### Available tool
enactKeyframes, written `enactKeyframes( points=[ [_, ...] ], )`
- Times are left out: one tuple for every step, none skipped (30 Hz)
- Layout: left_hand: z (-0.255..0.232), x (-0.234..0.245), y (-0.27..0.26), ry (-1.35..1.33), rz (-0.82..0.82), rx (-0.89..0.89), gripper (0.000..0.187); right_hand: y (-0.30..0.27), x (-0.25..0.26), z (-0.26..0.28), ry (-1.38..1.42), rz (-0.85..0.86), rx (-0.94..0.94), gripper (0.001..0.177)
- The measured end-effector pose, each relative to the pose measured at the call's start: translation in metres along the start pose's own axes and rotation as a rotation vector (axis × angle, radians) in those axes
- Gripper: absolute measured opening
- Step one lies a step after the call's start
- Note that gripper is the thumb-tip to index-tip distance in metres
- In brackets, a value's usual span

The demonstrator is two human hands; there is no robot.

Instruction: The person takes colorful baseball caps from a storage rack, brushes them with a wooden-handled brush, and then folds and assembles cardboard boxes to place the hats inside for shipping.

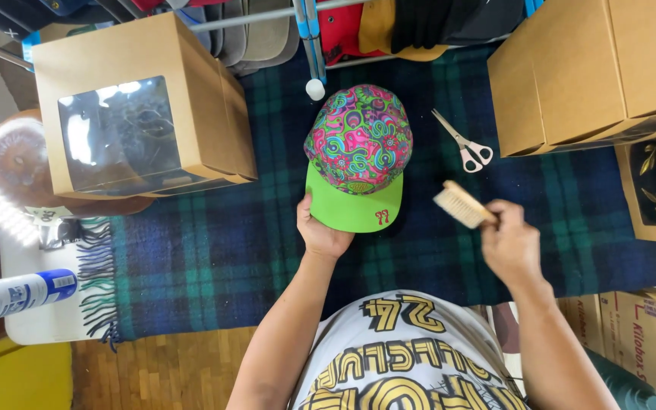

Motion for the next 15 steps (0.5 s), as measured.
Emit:
enactKeyframes(
  points=[
    [-0.001, -0.007, -0.004, -0.001, -0.002, 0.001, 0.055, 0.003, -0.007, 0.018, -0.001, 0.002, -0.001, 0.021],
    [-0.003, -0.012, -0.008, 0.006, -0.036, 0.003, 0.056, 0.005, -0.022, 0.046, 0.049, 0.076, 0.096, 0.037],
    [-0.004, -0.017, -0.011, 0.013, -0.071, 0.004, 0.058, 0.006, -0.036, 0.074, 0.100, 0.149, 0.193, 0.054],
    [-0.003, -0.010, -0.006, 0.013, -0.071, 0.006, 0.058, 0.010, -0.034, 0.101, 0.100, 0.148, 0.191, 0.054],
    [-0.003, -0.002, -0.001, 0.029, -0.082, 0.004, 0.058, 0.008, -0.044, 0.143, 0.130, 0.277, 0.328, 0.055],
    [-0.003, 0.006, 0.005, 0.044, -0.093, 0.001, 0.058, 0.003, -0.053, 0.183, 0.160, 0.407, 0.468, 0.056],
    [-0.001, 0.008, 0.006, 0.044, -0.094, 0.002, 0.058, 0.003, -0.063, 0.183, 0.159, 0.407, 0.467, 0.056],
    [0.000, 0.010, 0.006, 0.045, -0.099, 0.004, 0.057, 0.002, -0.067, 0.187, 0.098, 0.321, 0.516, 0.044],
    [0.001, 0.013, 0.006, 0.046, -0.105, 0.006, 0.056, 0.000, -0.072, 0.192, 0.037, 0.235, 0.563, 0.040],
    [-0.001, 0.011, 0.009, 0.046, -0.105, 0.003, 0.056, 0.008, -0.072, 0.179, 0.038, 0.236, 0.565, 0.040],
    [-0.001, 0.007, 0.011, 0.005, -0.080, 0.020, 0.055, 0.017, -0.068, 0.166, -0.038, 0.163, 0.573, 0.040],
    [0.000, 0.005, 0.011, -0.036, -0.059, 0.040, 0.053, 0.023, -0.064, 0.153, -0.114, 0.093, 0.577, 0.042],
    [0.000, 0.005, 0.007, -0.035, -0.064, 0.040, 0.053, 0.030, -0.066, 0.120, -0.112, 0.098, 0.576, 0.042],
    [0.000, 0.004, 0.006, -0.010, -0.072, 0.045, 0.054, 0.043, -0.060, 0.083, -0.151, 0.008, 0.539, 0.044],
    [0.001, 0.002, 0.005, 0.016, -0.079, 0.050, 0.054, 0.056, -0.053, 0.048, -0.190, -0.082, 0.502, 0.050]
  ],
)
Point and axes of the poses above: each hand's wrist, its own y-axis towards the middle knuckle, its own x-axis out of the back of the hand, z = x × y, the point moved 10 cm from there along y, towards the middle knuckle, and after that the axes turned 9 degrees about y, right-handed, at the moved point
